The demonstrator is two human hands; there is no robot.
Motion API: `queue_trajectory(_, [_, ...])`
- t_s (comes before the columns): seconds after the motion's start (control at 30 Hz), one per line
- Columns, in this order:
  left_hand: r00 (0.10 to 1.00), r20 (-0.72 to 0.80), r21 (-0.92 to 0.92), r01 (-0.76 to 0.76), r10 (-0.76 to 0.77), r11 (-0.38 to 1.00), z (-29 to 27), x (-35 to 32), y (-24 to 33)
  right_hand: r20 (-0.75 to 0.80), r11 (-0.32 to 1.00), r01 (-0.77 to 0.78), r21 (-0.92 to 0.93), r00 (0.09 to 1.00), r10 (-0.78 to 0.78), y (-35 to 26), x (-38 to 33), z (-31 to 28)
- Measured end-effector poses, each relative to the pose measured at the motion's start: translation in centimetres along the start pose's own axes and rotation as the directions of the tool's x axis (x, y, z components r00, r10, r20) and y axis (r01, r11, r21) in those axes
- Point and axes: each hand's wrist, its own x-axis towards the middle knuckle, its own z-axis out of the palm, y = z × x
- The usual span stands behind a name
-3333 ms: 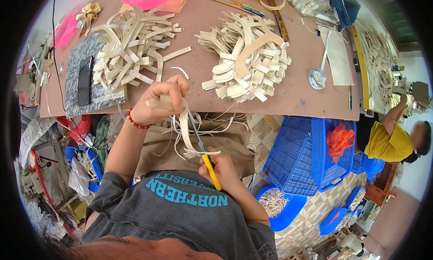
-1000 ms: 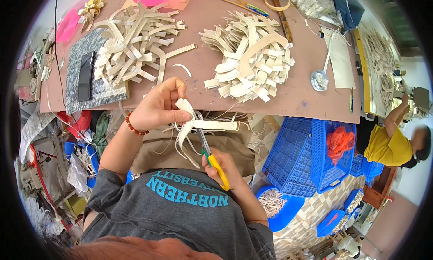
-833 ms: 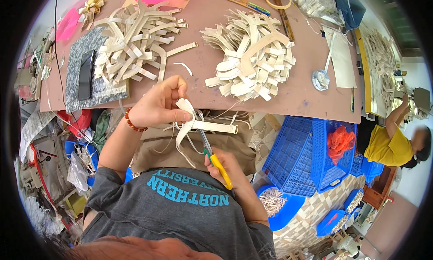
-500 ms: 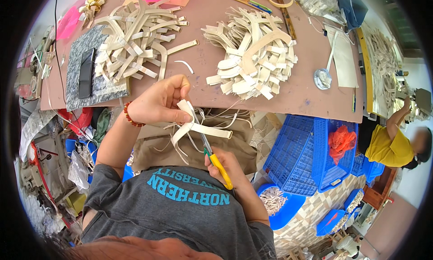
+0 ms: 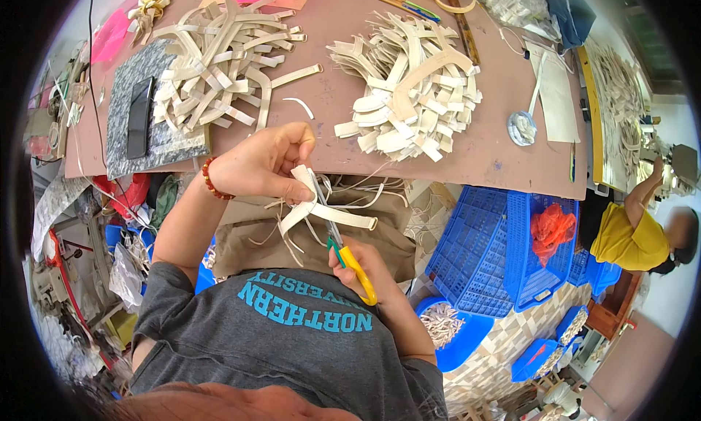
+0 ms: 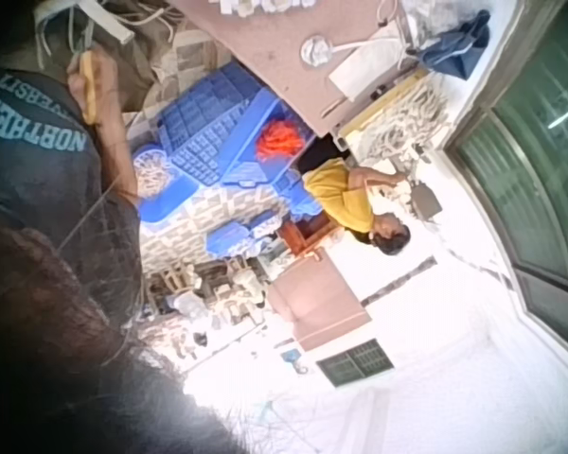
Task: The person uses yellow-handled scissors to cut long strips of beige fabric into smaller segments. They hold the fabric with their left hand and cut with their right hand, dropping the finished pieces onto a pile on the table. The task is performed continuously throughout the clip.
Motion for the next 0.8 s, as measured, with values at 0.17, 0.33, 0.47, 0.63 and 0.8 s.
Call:
queue_trajectory(0.17, [1.000, 0.024, 0.005, 0.015, -0.015, 1.000, -0.2, 0.2, 0.0, -0.021, 0.999, -0.050, -0.002, 0.999, 0.050, 0.4, -0.1, -0.1])
queue_trajectory(0.33, [0.998, 0.035, -0.016, 0.050, -0.050, 0.999, -0.3, 0.2, 0.1, -0.033, 0.999, -0.044, -0.001, 0.998, 0.044, 0.7, -0.2, 0.0])
queue_trajectory(0.47, [0.996, 0.074, 0.006, 0.055, -0.055, 0.998, -0.3, 0.6, -0.3, -0.056, 0.998, 0.052, -0.040, 0.997, -0.054, 1.1, 0.3, 0.1])
queue_trajectory(0.63, [0.997, 0.048, 0.040, 0.057, -0.059, 0.998, 0.0, 0.1, 0.4, -0.058, 0.999, -0.028, 0.046, 0.998, 0.031, 2.1, -0.1, -0.2])
queue_trajectory(0.8, [0.958, -0.169, 0.167, -0.202, 0.230, 0.965, -3.5, -4.6, 4.6, -0.099, 0.989, 0.091, 0.116, 0.992, -0.079, 1.6, -0.8, -0.7])
